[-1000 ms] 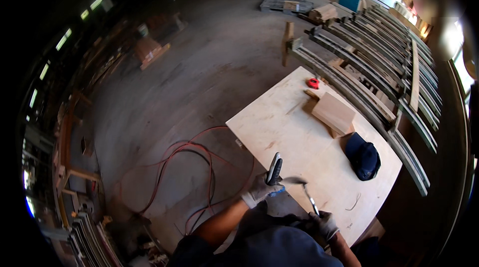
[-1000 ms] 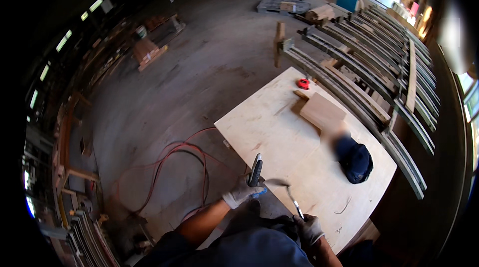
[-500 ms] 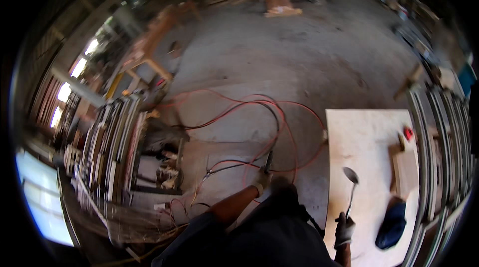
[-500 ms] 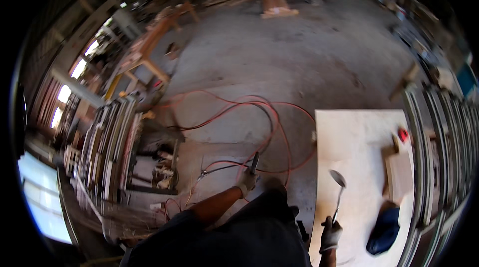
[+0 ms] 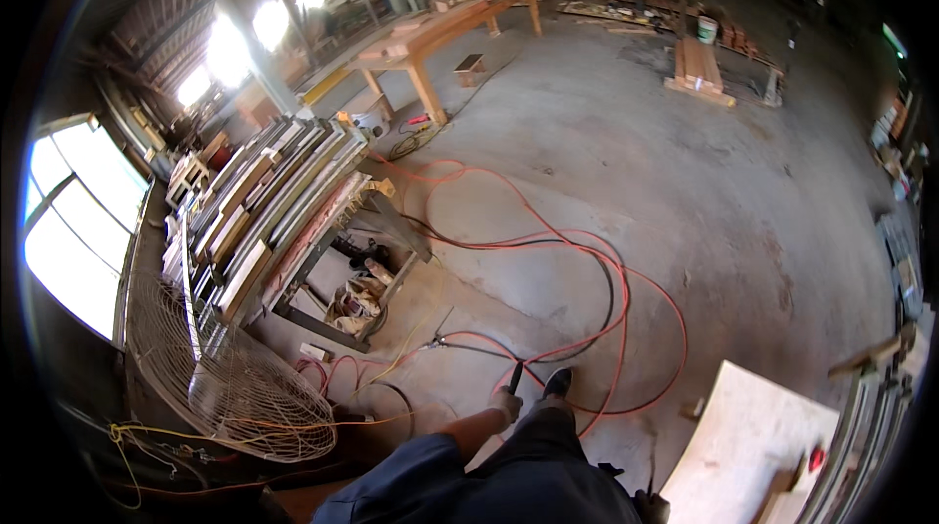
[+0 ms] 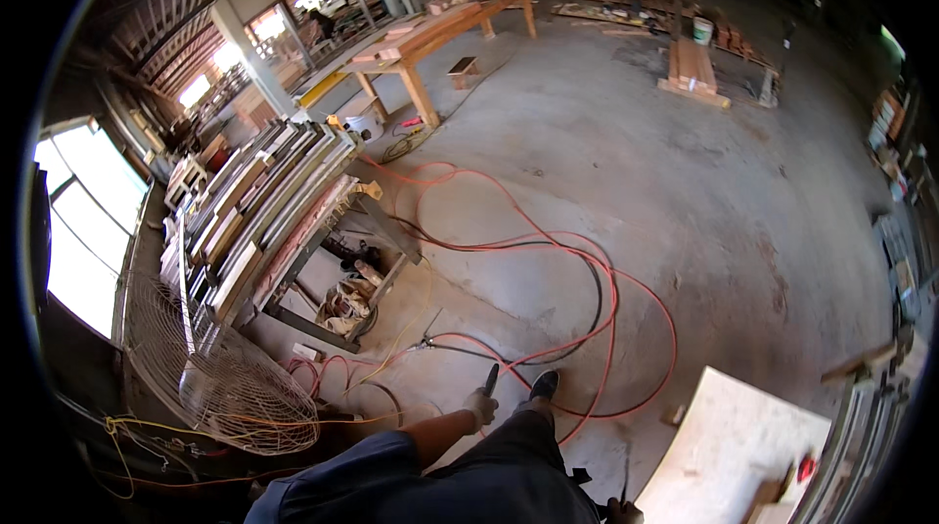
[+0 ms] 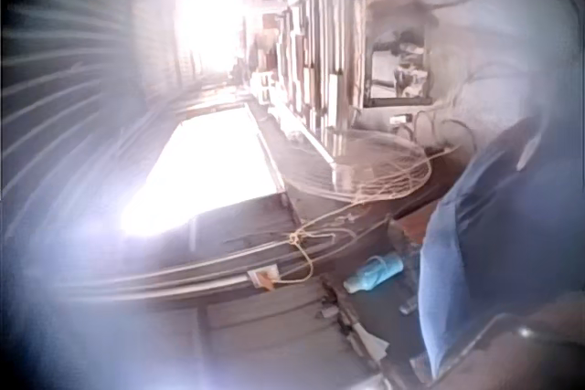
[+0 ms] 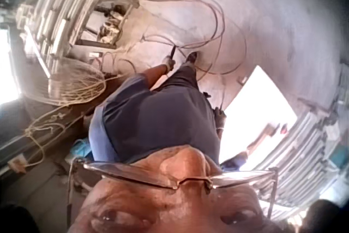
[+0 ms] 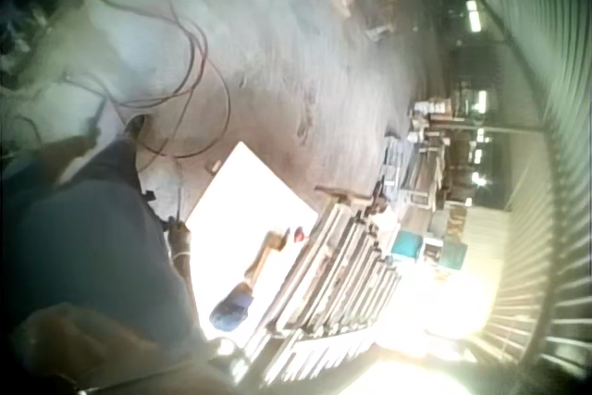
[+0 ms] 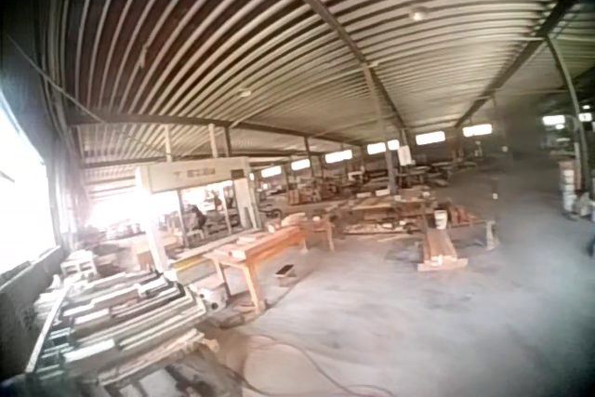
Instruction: The person walks through a workshop, then uses pliers to strip the insulation from a wire on a workbench. After finishing, they walk to a bucket, remove the lid, and place the lid on the floor.
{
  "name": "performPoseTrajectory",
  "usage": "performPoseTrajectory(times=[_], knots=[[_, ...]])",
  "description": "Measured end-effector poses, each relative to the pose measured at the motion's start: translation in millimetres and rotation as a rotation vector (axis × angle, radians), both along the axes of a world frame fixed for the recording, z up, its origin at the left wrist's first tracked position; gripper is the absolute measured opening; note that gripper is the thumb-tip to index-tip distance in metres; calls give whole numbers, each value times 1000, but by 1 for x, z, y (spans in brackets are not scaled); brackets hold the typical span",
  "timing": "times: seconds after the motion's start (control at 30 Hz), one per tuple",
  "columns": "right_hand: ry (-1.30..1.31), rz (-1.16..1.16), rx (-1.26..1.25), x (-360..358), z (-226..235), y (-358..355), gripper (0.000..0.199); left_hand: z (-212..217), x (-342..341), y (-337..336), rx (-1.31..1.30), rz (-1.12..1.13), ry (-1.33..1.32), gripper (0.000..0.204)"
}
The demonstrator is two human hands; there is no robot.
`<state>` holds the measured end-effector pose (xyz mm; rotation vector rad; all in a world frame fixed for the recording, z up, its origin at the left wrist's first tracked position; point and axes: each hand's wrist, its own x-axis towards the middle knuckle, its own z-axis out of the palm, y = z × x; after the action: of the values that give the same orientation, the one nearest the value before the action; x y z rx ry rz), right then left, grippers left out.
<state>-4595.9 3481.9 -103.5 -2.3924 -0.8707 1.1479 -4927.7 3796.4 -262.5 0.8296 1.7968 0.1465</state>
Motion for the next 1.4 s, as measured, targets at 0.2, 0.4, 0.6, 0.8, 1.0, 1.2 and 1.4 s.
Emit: performPoseTrajectory(times=[0.2,0.4,0.6,0.8,1.0,1.2,1.4], knots=[[84,268,-61,54,-75,79,37,-25,0,81,-66,57,-35,36],[-344,452,-185,75,-34,206,30,-44,24,170,46,-200,38,29],[-281,495,-67,137,-62,279,40,-72,82,262,219,-1491,453,28],[-416,21,-48,258,-167,380,23,-37,163,351,-194,-215,-118,32],[61,151,-632,392,-192,429,34,2,198,368,-89,214,105,31],[-34,114,-884,469,-214,483,53,-30,295,391,-155,219,27,26],[-53,79,-735,553,-179,582,52,-80,393,457,-139,-259,155,43]])
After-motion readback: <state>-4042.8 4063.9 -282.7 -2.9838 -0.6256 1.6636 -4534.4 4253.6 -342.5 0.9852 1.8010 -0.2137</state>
